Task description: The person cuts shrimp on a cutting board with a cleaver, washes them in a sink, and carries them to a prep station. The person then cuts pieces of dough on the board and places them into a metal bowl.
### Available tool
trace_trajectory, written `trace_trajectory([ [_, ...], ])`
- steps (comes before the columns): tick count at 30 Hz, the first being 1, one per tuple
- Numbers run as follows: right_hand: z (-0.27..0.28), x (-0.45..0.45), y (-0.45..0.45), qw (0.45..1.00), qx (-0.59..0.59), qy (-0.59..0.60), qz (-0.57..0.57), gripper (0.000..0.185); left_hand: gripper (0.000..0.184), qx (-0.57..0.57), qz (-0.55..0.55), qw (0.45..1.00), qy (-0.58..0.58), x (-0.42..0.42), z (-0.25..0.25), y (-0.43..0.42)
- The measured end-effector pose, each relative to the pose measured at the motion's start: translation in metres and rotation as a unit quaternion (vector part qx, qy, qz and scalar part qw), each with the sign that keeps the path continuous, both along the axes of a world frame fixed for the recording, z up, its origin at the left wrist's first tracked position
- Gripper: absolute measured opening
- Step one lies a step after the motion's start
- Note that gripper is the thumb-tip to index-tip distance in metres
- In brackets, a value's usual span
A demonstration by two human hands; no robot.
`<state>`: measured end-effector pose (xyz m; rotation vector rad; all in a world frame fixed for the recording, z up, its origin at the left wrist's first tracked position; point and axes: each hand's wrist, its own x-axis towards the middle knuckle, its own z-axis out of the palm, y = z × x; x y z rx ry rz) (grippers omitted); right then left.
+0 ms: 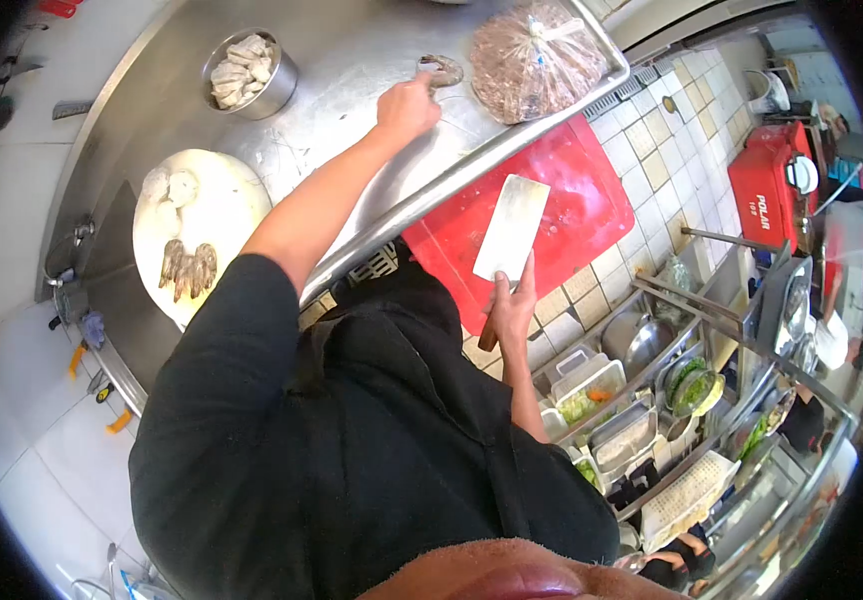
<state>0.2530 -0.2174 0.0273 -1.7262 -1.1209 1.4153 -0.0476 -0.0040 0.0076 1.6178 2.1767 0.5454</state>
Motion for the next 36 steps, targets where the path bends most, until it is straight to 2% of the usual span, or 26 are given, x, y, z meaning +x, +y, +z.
trace_trajectory([
  [2, 0.006, -0.005, 0.01, 1.0, 0.014, -0.008, 0.018, 0.075, 0.054, 0.034, 0.108, 0.986, -0.125, -0.022, 0.025, -0.021],
  [3, 0.01, -0.01, 0.015, 0.999, 0.021, -0.01, 0.031, 0.075, 0.063, 0.068, 0.128, 0.963, -0.226, -0.043, 0.029, -0.036],
  [6, 0.015, -0.03, 0.029, 0.997, 0.028, 0.024, 0.064, 0.075, 0.069, 0.126, 0.256, 0.83, -0.479, -0.09, 0.048, -0.094],
  [10, 0.029, -0.069, 0.039, 0.982, 0.046, 0.04, 0.178, 0.073, 0.067, 0.159, 0.319, 0.731, -0.581, -0.147, 0.052, -0.191],
  [11, 0.037, -0.079, 0.039, 0.975, 0.051, 0.022, 0.214, 0.071, 0.058, 0.166, 0.341, 0.716, -0.586, -0.155, 0.049, -0.216],
  [14, 0.054, -0.112, 0.035, 0.946, 0.027, 0.024, 0.323, 0.07, 0.046, 0.223, 0.384, 0.695, -0.566, -0.168, 0.033, -0.286],
  [15, 0.05, -0.122, 0.032, 0.937, 0.015, 0.041, 0.347, 0.071, 0.042, 0.225, 0.404, 0.694, -0.552, -0.17, 0.026, -0.306],
  [18, 0.079, -0.158, 0.02, 0.889, -0.006, -0.024, 0.457, 0.073, 0.042, 0.201, 0.451, 0.699, -0.517, -0.164, 0.018, -0.345],
  [20, 0.093, -0.178, 0.01, 0.857, -0.004, -0.05, 0.512, 0.072, 0.034, 0.191, 0.468, 0.72, -0.475, -0.156, 0.014, -0.359],
  [22, 0.094, -0.194, 0.001, 0.839, -0.045, -0.046, 0.54, 0.071, 0.031, 0.17, 0.478, 0.755, -0.415, -0.145, 0.017, -0.363],
  [24, 0.102, -0.206, -0.008, 0.825, -0.016, -0.067, 0.561, 0.07, 0.032, 0.14, 0.48, 0.799, -0.335, -0.139, 0.025, -0.367],
  [25, 0.102, -0.211, -0.011, 0.818, -0.01, -0.077, 0.57, 0.069, 0.037, 0.153, 0.453, 0.838, -0.263, -0.145, 0.008, -0.37],
  [26, 0.102, -0.216, -0.013, 0.811, -0.003, -0.086, 0.578, 0.069, 0.039, 0.134, 0.454, 0.842, -0.259, -0.146, 0.001, -0.373],
  [28, 0.1, -0.221, -0.02, 0.811, 0.015, -0.096, 0.577, 0.07, 0.043, 0.099, 0.456, 0.849, -0.248, -0.142, 0.021, -0.369],
  [30, 0.108, -0.227, -0.023, 0.808, 0.027, -0.118, 0.577, 0.07, 0.045, 0.113, 0.429, 0.871, -0.212, -0.142, 0.022, -0.371],
  [33, 0.096, -0.229, -0.025, 0.775, 0.134, -0.158, 0.597, 0.071, 0.045, 0.107, 0.418, 0.883, -0.187, -0.139, 0.03, -0.37],
  [36, 0.098, -0.234, -0.03, 0.72, 0.244, -0.225, 0.609, 0.073, 0.045, 0.09, 0.417, 0.885, -0.187, -0.139, 0.031, -0.37],
])
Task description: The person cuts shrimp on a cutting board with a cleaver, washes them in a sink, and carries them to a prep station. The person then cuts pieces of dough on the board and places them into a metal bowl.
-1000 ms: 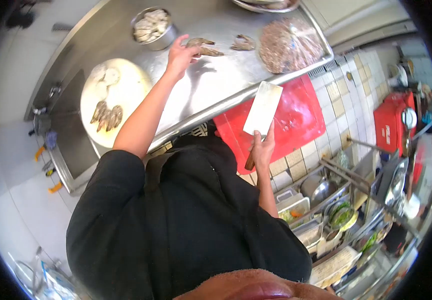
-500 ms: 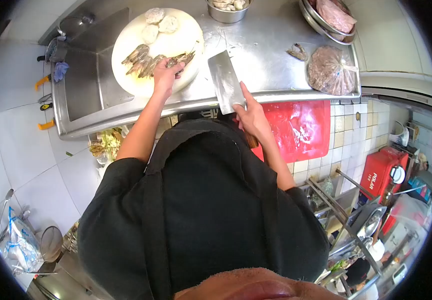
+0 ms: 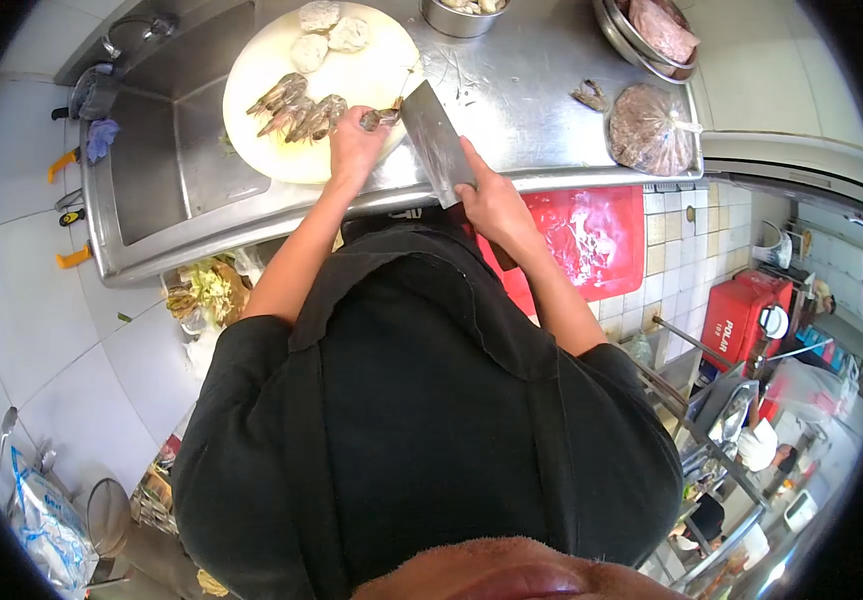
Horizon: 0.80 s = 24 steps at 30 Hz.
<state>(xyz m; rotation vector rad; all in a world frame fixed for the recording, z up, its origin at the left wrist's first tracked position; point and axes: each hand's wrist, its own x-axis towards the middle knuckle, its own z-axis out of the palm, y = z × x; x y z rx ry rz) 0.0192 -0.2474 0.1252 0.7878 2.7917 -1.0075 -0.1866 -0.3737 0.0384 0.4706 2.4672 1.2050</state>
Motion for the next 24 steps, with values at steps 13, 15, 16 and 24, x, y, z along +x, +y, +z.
trace_trajectory([
  [13, 0.007, 0.012, 0.004, 0.999, -0.001, -0.034, -0.009, 0.071, 0.059, 0.067, 0.008, 0.984, -0.166, -0.034, -0.007, -0.028],
  [15, 0.017, 0.009, 0.002, 0.999, 0.035, -0.01, 0.0, 0.068, 0.061, 0.071, -0.01, 0.983, -0.17, -0.04, -0.002, -0.04],
  [16, 0.026, 0.004, 0.001, 0.999, 0.043, -0.011, 0.001, 0.067, 0.06, 0.081, -0.007, 0.982, -0.17, -0.042, -0.005, -0.043],
  [24, -0.003, -0.039, -0.007, 0.988, 0.123, -0.04, 0.088, 0.068, 0.041, 0.081, -0.04, 0.975, -0.204, -0.049, -0.003, -0.058],
])
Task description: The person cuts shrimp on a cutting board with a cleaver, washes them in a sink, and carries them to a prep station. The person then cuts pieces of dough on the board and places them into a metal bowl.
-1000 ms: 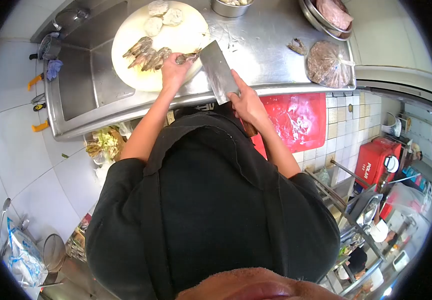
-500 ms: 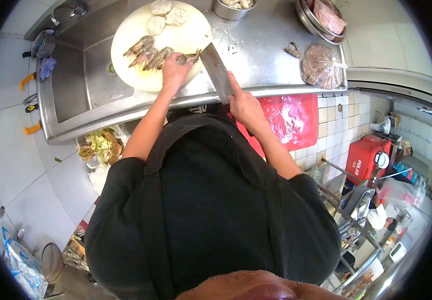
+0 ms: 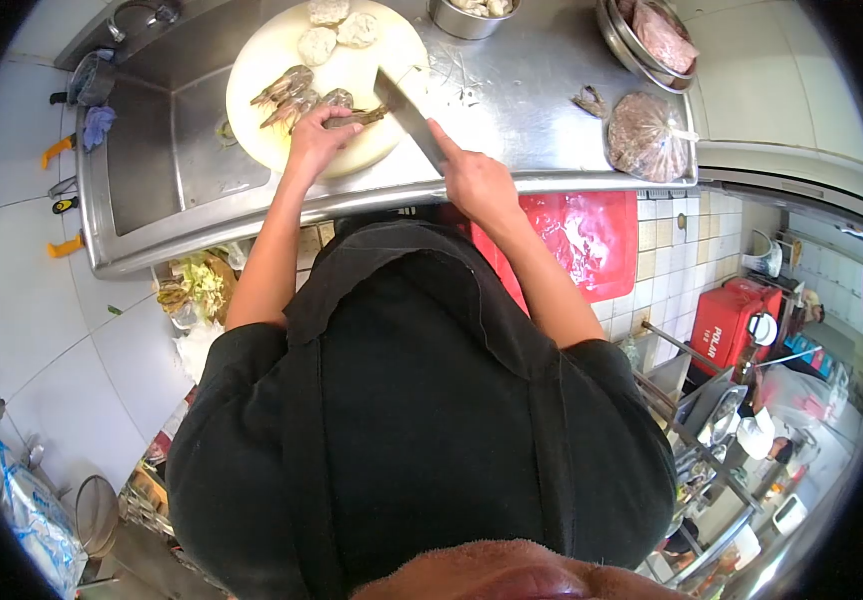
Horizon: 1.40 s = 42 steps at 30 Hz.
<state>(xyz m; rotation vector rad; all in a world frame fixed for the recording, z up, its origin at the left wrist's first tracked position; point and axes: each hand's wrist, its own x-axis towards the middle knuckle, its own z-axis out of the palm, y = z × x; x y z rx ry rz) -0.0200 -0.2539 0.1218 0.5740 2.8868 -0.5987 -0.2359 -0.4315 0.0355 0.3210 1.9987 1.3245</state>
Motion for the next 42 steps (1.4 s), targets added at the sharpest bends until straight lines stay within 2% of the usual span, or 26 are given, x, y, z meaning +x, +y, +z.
trace_trajectory([
  [1, -0.007, 0.0, -0.001, 0.999, -0.034, 0.021, -0.015, 0.069, 0.04, 0.0, -0.03, 0.992, 0.119, -0.002, -0.011, -0.005],
  [3, -0.009, -0.002, 0.01, 0.997, -0.07, 0.021, -0.036, 0.069, 0.037, -0.001, -0.087, 0.932, 0.351, -0.005, -0.029, -0.011],
  [6, -0.014, 0.006, 0.021, 0.992, -0.085, 0.018, -0.086, 0.069, 0.036, 0.008, -0.065, 0.904, 0.424, 0.006, -0.03, -0.014],
  [9, -0.016, 0.015, 0.029, 0.979, -0.084, 0.01, -0.185, 0.069, 0.033, 0.036, -0.031, 0.951, 0.306, 0.025, -0.006, -0.016],
  [12, -0.032, 0.03, 0.039, 0.963, -0.1, 0.061, -0.244, 0.07, 0.03, 0.036, 0.004, 0.954, 0.297, 0.039, 0.016, -0.018],
  [14, -0.019, 0.034, 0.039, 0.957, -0.123, 0.075, -0.252, 0.07, 0.03, 0.049, 0.013, 0.938, 0.343, 0.043, 0.028, -0.018],
  [18, -0.015, 0.016, 0.023, 0.971, -0.157, 0.087, -0.154, 0.066, 0.029, 0.08, 0.037, 0.914, 0.395, 0.046, 0.053, -0.005],
  [19, -0.013, 0.005, 0.02, 0.973, -0.165, 0.072, -0.142, 0.066, 0.029, 0.103, 0.026, 0.884, 0.456, 0.043, 0.058, 0.001],
  [22, -0.024, -0.012, 0.027, 0.975, -0.161, 0.033, -0.153, 0.065, 0.032, 0.16, 0.026, 0.826, 0.54, 0.033, 0.051, 0.024],
  [25, -0.028, -0.006, 0.042, 0.97, -0.105, 0.033, -0.215, 0.064, 0.03, 0.078, -0.053, 0.802, 0.589, 0.032, 0.035, 0.043],
  [26, -0.03, 0.001, 0.048, 0.965, -0.108, 0.072, -0.226, 0.064, 0.03, 0.045, -0.078, 0.792, 0.603, 0.034, 0.024, 0.047],
  [28, -0.039, 0.018, 0.062, 0.95, -0.117, 0.149, -0.247, 0.064, 0.036, -0.001, -0.12, 0.818, 0.562, 0.041, -0.005, 0.056],
  [29, -0.045, 0.026, 0.067, 0.939, -0.162, 0.162, -0.258, 0.068, 0.039, -0.022, -0.142, 0.829, 0.541, 0.043, -0.017, 0.059],
  [32, -0.017, 0.04, 0.057, 0.9, -0.31, 0.134, -0.276, 0.071, 0.049, 0.006, -0.091, 0.881, 0.465, 0.054, -0.009, 0.055],
  [33, -0.016, 0.043, 0.05, 0.856, -0.403, 0.132, -0.296, 0.074, 0.048, -0.01, -0.081, 0.915, 0.395, 0.055, -0.003, 0.053],
  [36, -0.026, 0.038, 0.034, 0.832, -0.448, 0.13, -0.302, 0.075, 0.04, 0.013, -0.138, 0.846, 0.515, 0.035, 0.001, 0.05],
  [37, -0.031, 0.036, 0.031, 0.83, -0.453, 0.129, -0.298, 0.076, 0.033, 0.028, -0.159, 0.846, 0.508, 0.029, 0.002, 0.052],
  [40, -0.039, 0.027, 0.029, 0.825, -0.467, 0.134, -0.289, 0.076, 0.03, -0.018, -0.259, 0.813, 0.521, 0.015, 0.008, 0.058],
  [42, -0.045, 0.02, 0.032, 0.822, -0.474, 0.142, -0.284, 0.076, 0.027, -0.017, -0.251, 0.814, 0.523, 0.011, 0.005, 0.061],
])
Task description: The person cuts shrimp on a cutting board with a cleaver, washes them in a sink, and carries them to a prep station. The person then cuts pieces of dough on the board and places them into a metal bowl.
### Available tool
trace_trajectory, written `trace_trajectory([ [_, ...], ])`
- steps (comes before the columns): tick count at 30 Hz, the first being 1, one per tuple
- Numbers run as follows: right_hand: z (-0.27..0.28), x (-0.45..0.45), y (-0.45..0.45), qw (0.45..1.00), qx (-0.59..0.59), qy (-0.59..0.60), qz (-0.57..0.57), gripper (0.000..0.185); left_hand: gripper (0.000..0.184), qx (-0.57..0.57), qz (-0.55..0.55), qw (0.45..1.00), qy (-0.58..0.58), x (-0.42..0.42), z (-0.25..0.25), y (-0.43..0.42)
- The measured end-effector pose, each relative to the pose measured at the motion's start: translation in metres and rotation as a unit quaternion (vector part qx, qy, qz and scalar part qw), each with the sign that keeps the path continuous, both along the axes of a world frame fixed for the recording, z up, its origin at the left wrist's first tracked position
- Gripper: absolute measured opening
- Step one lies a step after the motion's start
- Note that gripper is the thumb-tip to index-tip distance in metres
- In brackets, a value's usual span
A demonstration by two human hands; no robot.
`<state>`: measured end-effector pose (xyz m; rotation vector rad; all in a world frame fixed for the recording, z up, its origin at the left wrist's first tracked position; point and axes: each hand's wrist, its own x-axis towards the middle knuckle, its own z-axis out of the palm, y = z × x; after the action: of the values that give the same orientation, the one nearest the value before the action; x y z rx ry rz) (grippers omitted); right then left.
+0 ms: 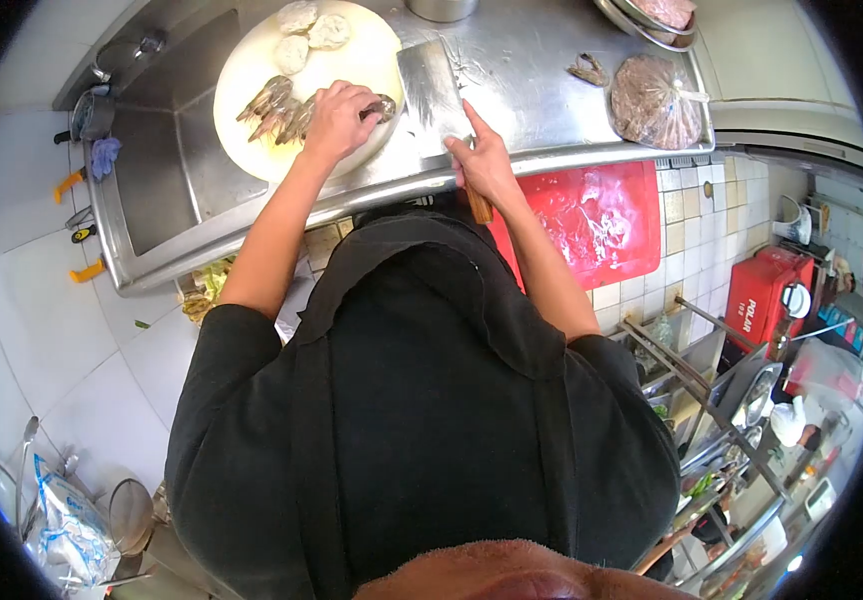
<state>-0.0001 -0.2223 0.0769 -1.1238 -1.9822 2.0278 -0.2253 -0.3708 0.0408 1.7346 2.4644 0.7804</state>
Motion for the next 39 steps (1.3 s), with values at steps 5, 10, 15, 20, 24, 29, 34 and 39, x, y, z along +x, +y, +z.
trace_trajectory([
  [5, -0.013, -0.02, 0.007, 0.999, 0.028, 0.014, 0.018, 0.075, 0.024, -0.013, 0.022, 1.0, -0.007, 0.004, -0.002, 0.001],
  [10, -0.022, -0.03, 0.007, 0.999, 0.025, 0.025, 0.025, 0.075, 0.022, -0.032, 0.02, 0.999, -0.001, 0.002, -0.001, 0.003],
  [15, -0.021, -0.031, 0.004, 0.999, 0.024, 0.024, 0.024, 0.075, 0.02, -0.038, 0.018, 0.999, -0.007, 0.001, -0.001, 0.004],
  [20, -0.022, -0.014, -0.006, 0.998, 0.043, 0.045, 0.024, 0.075, 0.018, -0.042, 0.024, 0.999, -0.009, 0.001, -0.002, 0.005],
  [24, -0.013, 0.021, -0.016, 0.999, -0.001, -0.013, 0.041, 0.074, 0.019, -0.029, 0.023, 0.999, -0.014, 0.001, -0.001, 0.004],
  [29, -0.021, 0.016, -0.017, 0.999, -0.006, 0.004, 0.041, 0.075, 0.021, -0.028, 0.026, 0.999, -0.03, 0.001, -0.006, 0.003],
  [34, -0.033, -0.018, -0.01, 0.999, -0.031, 0.031, 0.021, 0.074, 0.021, -0.035, 0.035, 0.998, -0.032, 0.004, -0.004, 0.002],
  [39, -0.01, -0.004, 0.015, 0.994, -0.021, -0.021, 0.11, 0.071, 0.019, 0.039, 0.037, 0.999, -0.006, 0.007, -0.015, -0.002],
])
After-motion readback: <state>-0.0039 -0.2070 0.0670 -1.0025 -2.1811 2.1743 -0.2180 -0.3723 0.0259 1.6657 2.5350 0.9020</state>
